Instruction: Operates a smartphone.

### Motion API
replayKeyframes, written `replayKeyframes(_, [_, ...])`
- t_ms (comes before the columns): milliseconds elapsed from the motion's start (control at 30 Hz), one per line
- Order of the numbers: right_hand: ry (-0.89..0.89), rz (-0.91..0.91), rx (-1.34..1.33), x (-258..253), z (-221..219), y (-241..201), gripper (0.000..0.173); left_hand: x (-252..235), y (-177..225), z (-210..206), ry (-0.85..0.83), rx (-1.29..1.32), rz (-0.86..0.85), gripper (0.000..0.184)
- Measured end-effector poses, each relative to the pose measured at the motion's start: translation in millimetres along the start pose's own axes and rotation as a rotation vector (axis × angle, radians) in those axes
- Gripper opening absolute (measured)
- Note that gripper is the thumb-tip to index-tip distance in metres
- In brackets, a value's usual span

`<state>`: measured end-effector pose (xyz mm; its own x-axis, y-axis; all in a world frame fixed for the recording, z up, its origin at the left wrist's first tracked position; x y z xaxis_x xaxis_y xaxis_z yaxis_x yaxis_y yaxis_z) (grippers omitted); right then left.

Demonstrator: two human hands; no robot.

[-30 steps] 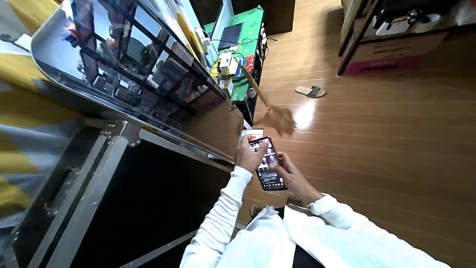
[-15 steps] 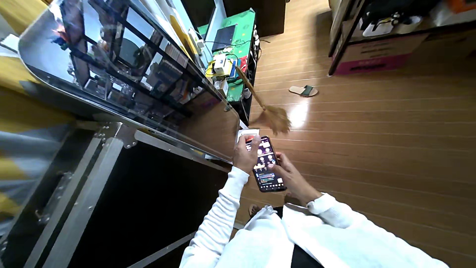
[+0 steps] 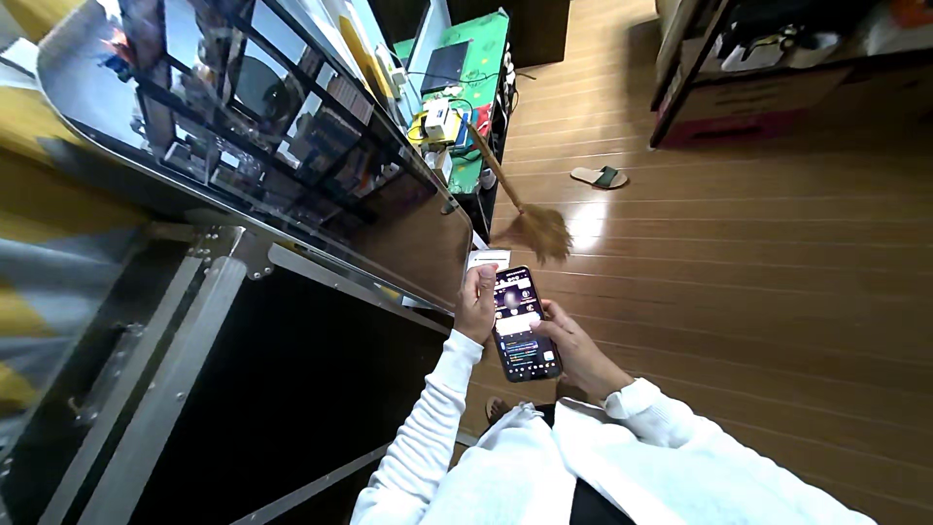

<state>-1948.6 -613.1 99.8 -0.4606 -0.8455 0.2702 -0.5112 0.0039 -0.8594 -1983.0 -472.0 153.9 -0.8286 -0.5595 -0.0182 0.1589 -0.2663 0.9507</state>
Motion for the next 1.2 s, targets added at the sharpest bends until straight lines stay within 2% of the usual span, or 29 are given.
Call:
replayKeyframes(367, [0.056,-0.045,-0.081,-1,2,4,0.037,-3,-1,-1,-0.014,0.017,-0.025,0.047])
replayKeyframes(633, [0.051,-0.031,-0.030,-1,3,-1,0.039,-5,4,-5,-0.053,0.010,-0.031,0.049])
replayKeyframes(833, [0.127,-0.002,0.056,0,5,-5,0.061,-3,9,-12,-0.120,0.025,-0.025,0.049])
replayKeyframes(1000, [0.179,0.007,0.113,-2,9,-7,0.057,-2,15,-13,-0.132,-0.005,-0.063,0.047])
replayKeyframes(1200, [0.093,0.000,0.071,-5,2,-5,0.050,-6,9,-6,-0.112,-0.020,-0.045,0.051])
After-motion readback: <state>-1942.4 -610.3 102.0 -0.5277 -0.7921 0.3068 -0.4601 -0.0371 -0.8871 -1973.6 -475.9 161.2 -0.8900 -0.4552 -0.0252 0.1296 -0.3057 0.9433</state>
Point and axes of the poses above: each hand's wrist, its own x-axis away from the middle knuckle, its own z-axis out of the back of the hand, y = z × x, the point moved 10 cm from there along -x, towards the middle knuckle, and after that the axes turned 5 degrees about -y, right-handed, at the moved point
